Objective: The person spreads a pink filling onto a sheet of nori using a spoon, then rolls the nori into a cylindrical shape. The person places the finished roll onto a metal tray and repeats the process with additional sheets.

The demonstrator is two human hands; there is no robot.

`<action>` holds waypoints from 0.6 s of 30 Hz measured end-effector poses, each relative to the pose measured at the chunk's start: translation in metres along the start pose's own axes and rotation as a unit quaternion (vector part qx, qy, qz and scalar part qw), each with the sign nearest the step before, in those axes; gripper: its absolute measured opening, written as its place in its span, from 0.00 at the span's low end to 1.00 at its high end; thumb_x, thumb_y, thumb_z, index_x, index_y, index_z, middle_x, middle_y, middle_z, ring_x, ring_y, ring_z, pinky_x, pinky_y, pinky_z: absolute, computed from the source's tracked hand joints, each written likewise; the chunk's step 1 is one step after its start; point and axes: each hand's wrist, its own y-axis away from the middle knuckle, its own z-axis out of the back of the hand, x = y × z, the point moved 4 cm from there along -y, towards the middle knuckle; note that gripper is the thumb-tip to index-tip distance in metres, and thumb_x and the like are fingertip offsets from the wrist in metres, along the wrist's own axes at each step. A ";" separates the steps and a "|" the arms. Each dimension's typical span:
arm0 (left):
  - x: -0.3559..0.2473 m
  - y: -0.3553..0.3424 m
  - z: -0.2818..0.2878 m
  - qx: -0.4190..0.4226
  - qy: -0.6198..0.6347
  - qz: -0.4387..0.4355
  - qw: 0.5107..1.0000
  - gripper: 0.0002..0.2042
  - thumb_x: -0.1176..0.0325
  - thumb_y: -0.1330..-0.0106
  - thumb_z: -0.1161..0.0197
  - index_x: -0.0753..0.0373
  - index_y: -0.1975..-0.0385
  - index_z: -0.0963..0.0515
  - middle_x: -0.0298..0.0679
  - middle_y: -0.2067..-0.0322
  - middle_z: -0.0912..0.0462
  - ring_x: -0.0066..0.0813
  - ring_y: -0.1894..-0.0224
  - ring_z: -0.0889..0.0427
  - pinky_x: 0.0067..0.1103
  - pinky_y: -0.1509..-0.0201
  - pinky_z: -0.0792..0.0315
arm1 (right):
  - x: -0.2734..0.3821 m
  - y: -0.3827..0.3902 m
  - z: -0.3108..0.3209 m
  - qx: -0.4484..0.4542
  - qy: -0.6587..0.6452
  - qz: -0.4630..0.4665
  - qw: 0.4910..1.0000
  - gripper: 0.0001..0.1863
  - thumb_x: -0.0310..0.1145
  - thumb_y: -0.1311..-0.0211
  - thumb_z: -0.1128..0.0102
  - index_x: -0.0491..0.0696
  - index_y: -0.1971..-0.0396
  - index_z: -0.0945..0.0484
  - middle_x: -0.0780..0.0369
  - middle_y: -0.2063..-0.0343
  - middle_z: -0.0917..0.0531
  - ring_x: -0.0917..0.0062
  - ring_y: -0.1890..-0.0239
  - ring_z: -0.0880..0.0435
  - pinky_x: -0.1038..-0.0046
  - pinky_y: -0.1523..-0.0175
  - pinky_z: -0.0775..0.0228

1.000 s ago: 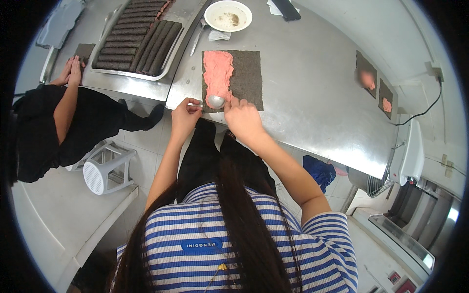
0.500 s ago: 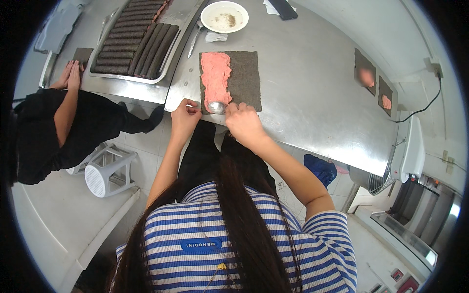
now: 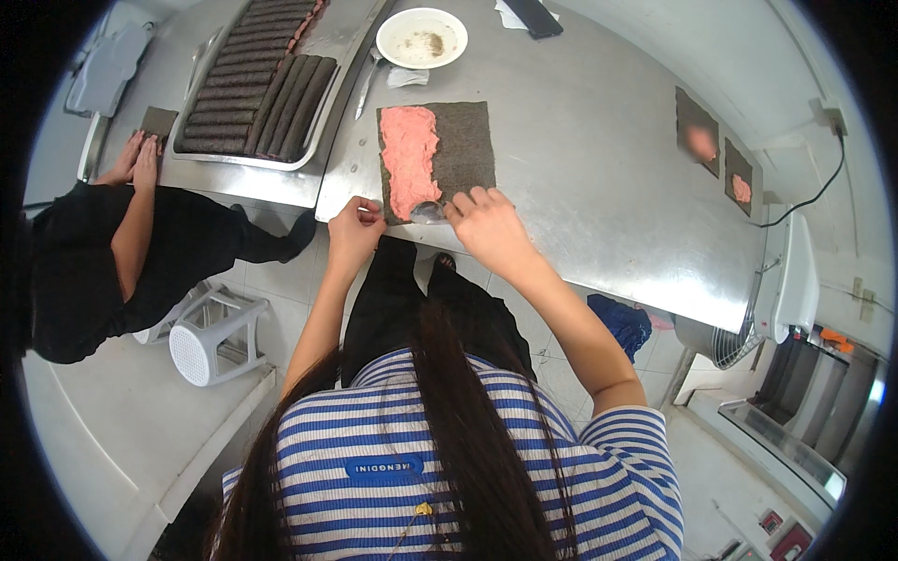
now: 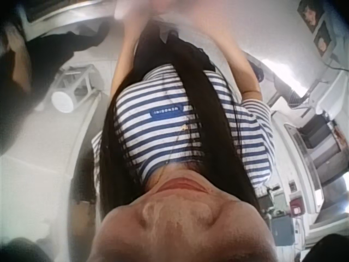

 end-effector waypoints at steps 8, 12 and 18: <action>0.006 -0.001 0.000 0.004 -0.013 -0.006 1.000 0.11 0.74 0.50 0.36 0.66 0.66 0.23 0.41 0.74 0.16 0.25 0.73 0.17 0.21 0.70 0.24 | -0.029 0.003 0.000 0.081 -0.065 -0.123 0.987 0.14 0.26 0.51 0.47 0.52 0.64 0.17 0.61 0.73 0.22 0.67 0.67 0.19 0.64 0.64 0.27; 0.007 -0.001 -0.001 -0.001 0.000 -0.017 1.000 0.11 0.74 0.50 0.36 0.66 0.66 0.23 0.41 0.74 0.16 0.25 0.73 0.17 0.20 0.69 0.24 | -0.033 -0.019 0.010 0.057 -0.113 -0.142 0.982 0.15 0.25 0.51 0.48 0.52 0.64 0.17 0.59 0.72 0.20 0.64 0.66 0.18 0.61 0.65 0.27; 0.008 -0.002 -0.001 0.007 0.011 -0.005 1.000 0.12 0.76 0.50 0.36 0.66 0.65 0.24 0.41 0.74 0.16 0.24 0.73 0.17 0.20 0.71 0.24 | -0.018 -0.059 -0.018 0.084 -0.095 -0.098 0.987 0.17 0.24 0.52 0.48 0.52 0.61 0.18 0.59 0.71 0.21 0.63 0.66 0.19 0.61 0.64 0.27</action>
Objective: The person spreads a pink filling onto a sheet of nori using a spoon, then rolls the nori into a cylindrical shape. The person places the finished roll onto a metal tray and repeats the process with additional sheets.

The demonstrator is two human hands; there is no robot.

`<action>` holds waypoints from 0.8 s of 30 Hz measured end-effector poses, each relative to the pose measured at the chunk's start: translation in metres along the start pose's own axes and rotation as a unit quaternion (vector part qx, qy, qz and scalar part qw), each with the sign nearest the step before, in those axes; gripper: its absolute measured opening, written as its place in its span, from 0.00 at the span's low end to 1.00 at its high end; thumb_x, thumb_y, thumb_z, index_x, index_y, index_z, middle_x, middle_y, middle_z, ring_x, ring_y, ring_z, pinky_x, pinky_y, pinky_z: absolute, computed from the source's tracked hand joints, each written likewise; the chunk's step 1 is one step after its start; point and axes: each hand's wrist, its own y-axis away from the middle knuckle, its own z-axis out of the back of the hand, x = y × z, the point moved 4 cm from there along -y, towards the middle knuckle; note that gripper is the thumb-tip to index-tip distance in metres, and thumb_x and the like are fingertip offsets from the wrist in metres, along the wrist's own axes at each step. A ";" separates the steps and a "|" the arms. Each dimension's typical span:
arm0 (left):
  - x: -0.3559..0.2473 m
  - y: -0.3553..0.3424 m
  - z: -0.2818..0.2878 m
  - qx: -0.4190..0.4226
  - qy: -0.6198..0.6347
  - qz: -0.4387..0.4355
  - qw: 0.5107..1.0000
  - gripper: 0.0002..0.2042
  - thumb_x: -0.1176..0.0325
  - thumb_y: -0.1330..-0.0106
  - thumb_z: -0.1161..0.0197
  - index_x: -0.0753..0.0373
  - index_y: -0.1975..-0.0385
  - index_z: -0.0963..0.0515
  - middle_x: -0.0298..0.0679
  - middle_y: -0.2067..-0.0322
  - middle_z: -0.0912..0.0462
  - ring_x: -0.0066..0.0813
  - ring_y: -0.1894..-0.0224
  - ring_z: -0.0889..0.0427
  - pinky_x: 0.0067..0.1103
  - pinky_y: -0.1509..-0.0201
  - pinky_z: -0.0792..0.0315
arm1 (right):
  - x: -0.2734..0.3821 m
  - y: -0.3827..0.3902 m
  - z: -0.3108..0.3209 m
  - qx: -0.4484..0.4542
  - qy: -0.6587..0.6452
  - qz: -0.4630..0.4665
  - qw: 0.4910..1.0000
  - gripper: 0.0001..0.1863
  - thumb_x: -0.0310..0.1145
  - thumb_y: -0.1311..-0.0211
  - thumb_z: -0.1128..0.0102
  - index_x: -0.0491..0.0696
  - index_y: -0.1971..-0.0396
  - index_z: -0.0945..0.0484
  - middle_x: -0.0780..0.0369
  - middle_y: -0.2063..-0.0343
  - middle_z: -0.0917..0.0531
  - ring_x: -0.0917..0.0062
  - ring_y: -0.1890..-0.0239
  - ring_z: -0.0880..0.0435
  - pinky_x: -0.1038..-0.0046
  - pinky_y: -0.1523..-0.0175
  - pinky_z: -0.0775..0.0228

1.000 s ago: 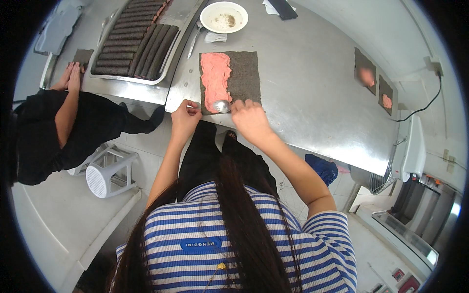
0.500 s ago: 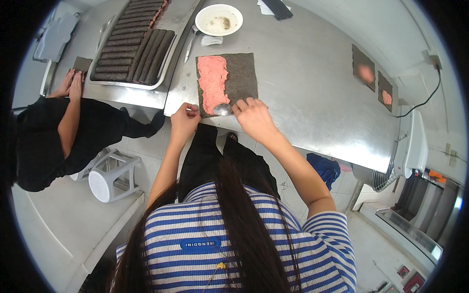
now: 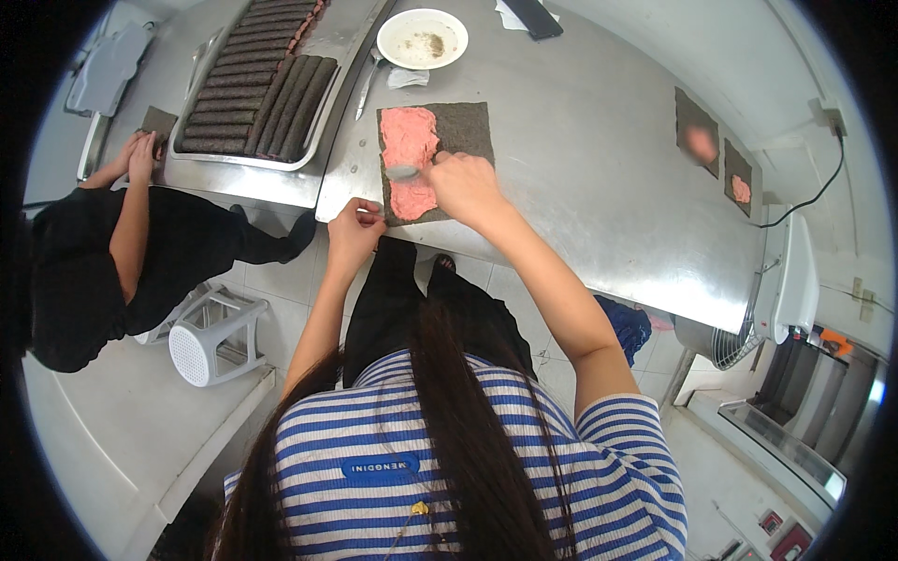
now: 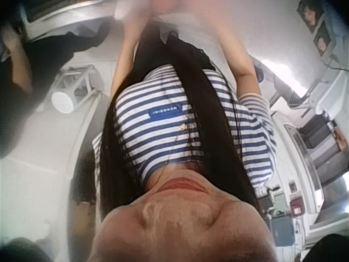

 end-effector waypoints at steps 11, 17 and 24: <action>0.005 0.000 0.002 0.006 0.036 0.017 0.999 0.12 0.76 0.50 0.36 0.66 0.65 0.27 0.43 0.73 0.15 0.33 0.68 0.15 0.25 0.62 0.23 | -0.003 0.034 0.015 0.052 -0.023 -0.012 0.998 0.22 0.23 0.53 0.50 0.55 0.57 0.18 0.61 0.72 0.22 0.65 0.67 0.19 0.62 0.66 0.27; -0.002 0.001 0.004 0.011 0.013 0.015 1.000 0.12 0.76 0.49 0.36 0.66 0.65 0.27 0.43 0.73 0.15 0.33 0.68 0.15 0.25 0.61 0.23 | 0.010 0.043 -0.004 -0.002 0.009 0.012 1.000 0.20 0.23 0.52 0.49 0.54 0.58 0.18 0.62 0.73 0.23 0.67 0.69 0.19 0.64 0.67 0.26; 0.000 0.001 0.003 0.007 0.009 0.016 1.000 0.12 0.76 0.49 0.36 0.66 0.65 0.27 0.43 0.73 0.15 0.33 0.69 0.15 0.25 0.62 0.23 | 0.026 0.051 -0.016 -0.017 0.045 0.026 0.999 0.15 0.26 0.52 0.47 0.47 0.62 0.19 0.62 0.73 0.23 0.69 0.69 0.20 0.67 0.67 0.26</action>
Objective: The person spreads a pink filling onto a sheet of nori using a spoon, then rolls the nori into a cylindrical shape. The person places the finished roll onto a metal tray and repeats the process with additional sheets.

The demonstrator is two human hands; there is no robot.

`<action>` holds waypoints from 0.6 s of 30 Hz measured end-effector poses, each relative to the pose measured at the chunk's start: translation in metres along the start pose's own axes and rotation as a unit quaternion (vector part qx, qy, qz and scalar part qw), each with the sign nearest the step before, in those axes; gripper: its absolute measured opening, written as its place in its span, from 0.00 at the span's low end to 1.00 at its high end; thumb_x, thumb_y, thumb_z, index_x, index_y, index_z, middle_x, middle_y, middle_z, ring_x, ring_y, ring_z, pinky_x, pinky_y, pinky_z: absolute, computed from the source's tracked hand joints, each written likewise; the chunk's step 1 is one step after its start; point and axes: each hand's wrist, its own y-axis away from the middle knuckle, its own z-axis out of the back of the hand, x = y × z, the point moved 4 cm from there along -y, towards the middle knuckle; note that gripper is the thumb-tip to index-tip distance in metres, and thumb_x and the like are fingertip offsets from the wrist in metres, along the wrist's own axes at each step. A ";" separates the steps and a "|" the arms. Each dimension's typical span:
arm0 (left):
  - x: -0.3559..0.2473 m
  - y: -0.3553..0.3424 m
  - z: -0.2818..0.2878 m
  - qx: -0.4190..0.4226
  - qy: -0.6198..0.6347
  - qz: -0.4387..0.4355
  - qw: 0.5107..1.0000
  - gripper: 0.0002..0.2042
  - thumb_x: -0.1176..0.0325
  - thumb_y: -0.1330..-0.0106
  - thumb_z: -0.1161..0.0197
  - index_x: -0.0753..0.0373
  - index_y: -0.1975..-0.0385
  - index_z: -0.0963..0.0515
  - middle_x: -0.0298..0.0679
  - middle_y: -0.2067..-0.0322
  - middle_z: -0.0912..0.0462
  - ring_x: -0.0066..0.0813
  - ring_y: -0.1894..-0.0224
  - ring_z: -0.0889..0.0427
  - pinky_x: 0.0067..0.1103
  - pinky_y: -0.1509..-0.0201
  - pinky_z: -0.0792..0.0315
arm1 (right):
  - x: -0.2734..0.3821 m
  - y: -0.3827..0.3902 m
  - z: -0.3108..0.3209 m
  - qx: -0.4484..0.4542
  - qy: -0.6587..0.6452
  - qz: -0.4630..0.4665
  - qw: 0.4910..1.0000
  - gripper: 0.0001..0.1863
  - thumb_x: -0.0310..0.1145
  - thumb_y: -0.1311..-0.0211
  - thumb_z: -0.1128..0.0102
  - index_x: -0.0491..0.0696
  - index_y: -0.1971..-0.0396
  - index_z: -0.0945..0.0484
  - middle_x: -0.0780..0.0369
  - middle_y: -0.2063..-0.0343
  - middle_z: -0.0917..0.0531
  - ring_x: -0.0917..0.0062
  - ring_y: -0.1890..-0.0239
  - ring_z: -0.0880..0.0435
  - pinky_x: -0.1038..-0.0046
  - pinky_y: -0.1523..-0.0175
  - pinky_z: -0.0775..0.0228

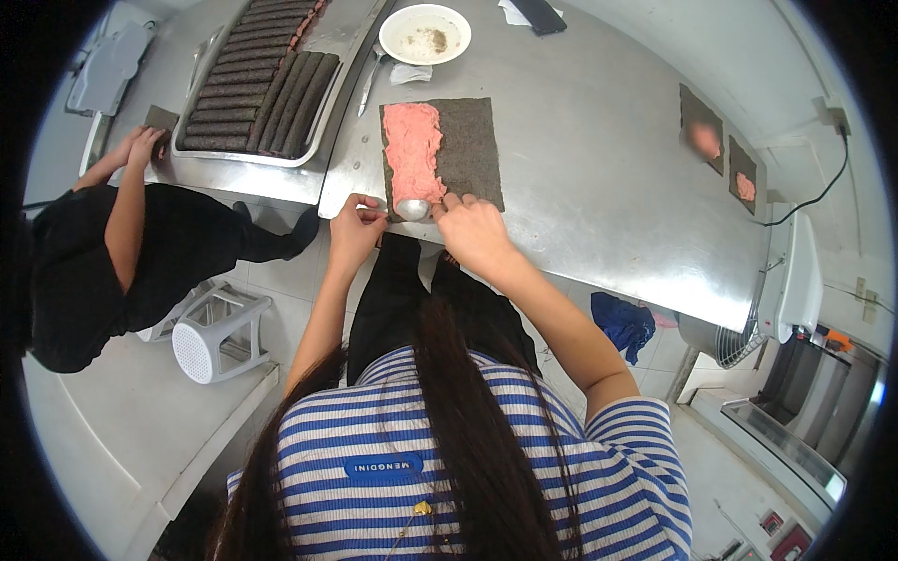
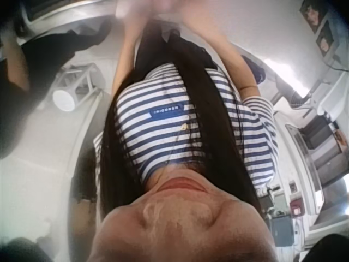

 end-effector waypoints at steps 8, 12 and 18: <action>-0.004 0.003 -0.001 -0.008 -0.010 -0.007 1.000 0.12 0.75 0.49 0.36 0.65 0.65 0.28 0.43 0.73 0.16 0.34 0.69 0.15 0.26 0.62 0.23 | -0.007 0.006 -0.003 0.017 0.068 0.015 0.997 0.12 0.28 0.51 0.46 0.48 0.65 0.20 0.64 0.72 0.23 0.72 0.69 0.21 0.71 0.67 0.26; -0.003 0.001 -0.002 -0.006 -0.021 -0.007 1.000 0.11 0.75 0.49 0.36 0.65 0.65 0.27 0.42 0.73 0.16 0.34 0.69 0.15 0.26 0.62 0.23 | -0.022 0.011 0.003 0.015 0.009 -0.012 1.000 0.10 0.27 0.52 0.46 0.48 0.69 0.18 0.61 0.73 0.21 0.67 0.67 0.19 0.66 0.65 0.26; -0.001 0.000 -0.003 -0.008 -0.022 -0.015 1.000 0.11 0.75 0.50 0.37 0.65 0.66 0.24 0.42 0.74 0.16 0.34 0.69 0.15 0.25 0.62 0.23 | -0.069 0.006 0.021 0.062 -0.121 -0.077 0.988 0.20 0.24 0.53 0.50 0.55 0.61 0.16 0.59 0.71 0.20 0.62 0.64 0.18 0.62 0.62 0.26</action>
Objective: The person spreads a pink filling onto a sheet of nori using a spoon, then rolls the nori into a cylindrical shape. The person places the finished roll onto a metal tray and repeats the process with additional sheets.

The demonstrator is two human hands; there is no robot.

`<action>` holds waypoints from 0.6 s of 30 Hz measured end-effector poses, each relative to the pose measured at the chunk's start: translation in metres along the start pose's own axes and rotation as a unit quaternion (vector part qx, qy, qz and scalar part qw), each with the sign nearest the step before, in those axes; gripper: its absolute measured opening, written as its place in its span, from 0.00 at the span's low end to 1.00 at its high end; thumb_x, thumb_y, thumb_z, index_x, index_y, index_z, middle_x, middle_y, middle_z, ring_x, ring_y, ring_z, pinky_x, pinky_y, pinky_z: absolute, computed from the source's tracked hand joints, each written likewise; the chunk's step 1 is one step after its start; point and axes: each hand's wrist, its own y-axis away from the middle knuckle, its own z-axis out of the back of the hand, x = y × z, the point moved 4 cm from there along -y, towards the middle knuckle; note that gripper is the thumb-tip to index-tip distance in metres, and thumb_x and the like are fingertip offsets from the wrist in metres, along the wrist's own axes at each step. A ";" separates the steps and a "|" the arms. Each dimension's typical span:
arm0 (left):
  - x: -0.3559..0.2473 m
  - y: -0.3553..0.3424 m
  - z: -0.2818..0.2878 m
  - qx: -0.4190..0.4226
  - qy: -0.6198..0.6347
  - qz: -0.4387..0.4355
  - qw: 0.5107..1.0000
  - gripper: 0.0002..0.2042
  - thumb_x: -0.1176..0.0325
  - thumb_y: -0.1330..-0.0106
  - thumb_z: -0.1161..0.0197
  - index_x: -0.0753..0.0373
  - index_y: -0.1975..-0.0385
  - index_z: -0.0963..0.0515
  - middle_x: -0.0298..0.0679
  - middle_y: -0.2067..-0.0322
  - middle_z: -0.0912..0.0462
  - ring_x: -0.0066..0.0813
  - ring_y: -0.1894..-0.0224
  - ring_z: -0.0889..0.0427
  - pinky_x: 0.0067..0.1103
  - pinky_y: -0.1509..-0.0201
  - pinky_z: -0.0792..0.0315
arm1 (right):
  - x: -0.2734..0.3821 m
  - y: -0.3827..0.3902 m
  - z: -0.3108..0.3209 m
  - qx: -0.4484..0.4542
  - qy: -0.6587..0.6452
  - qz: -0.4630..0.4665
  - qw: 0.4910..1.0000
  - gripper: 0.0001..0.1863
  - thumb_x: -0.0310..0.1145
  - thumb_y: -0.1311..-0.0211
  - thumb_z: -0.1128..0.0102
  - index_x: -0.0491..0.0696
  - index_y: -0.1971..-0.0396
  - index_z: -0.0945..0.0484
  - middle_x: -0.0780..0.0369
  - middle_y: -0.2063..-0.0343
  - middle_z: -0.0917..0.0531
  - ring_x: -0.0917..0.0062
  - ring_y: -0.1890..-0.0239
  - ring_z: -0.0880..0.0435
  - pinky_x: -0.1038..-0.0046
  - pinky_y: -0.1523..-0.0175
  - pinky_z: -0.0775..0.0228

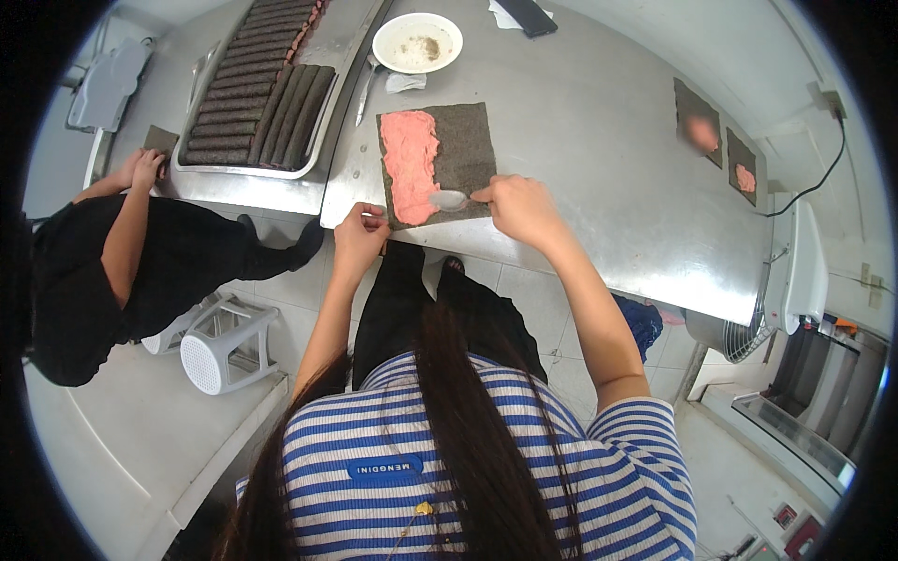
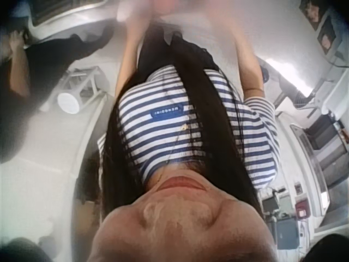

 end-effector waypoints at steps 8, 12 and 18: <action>0.000 -0.003 -0.002 0.009 -0.008 -0.018 1.000 0.13 0.74 0.50 0.36 0.67 0.64 0.23 0.41 0.73 0.16 0.26 0.71 0.16 0.21 0.65 0.23 | 0.017 -0.005 -0.017 -0.038 0.081 0.046 0.995 0.17 0.24 0.51 0.50 0.54 0.65 0.16 0.61 0.72 0.21 0.67 0.65 0.19 0.64 0.62 0.26; 0.003 -0.001 -0.001 0.009 -0.007 0.000 1.000 0.13 0.74 0.50 0.36 0.67 0.64 0.23 0.41 0.74 0.16 0.26 0.72 0.16 0.21 0.65 0.24 | 0.011 0.008 -0.012 -0.019 0.104 0.075 0.992 0.14 0.25 0.52 0.47 0.52 0.66 0.16 0.63 0.72 0.21 0.69 0.65 0.19 0.66 0.62 0.26; 0.010 -0.004 0.001 0.009 -0.020 -0.012 1.000 0.12 0.72 0.49 0.37 0.67 0.64 0.22 0.41 0.74 0.16 0.26 0.72 0.16 0.22 0.66 0.24 | 0.016 0.018 0.005 -0.067 0.090 0.120 0.986 0.13 0.29 0.52 0.46 0.52 0.65 0.18 0.65 0.70 0.21 0.70 0.65 0.20 0.69 0.59 0.27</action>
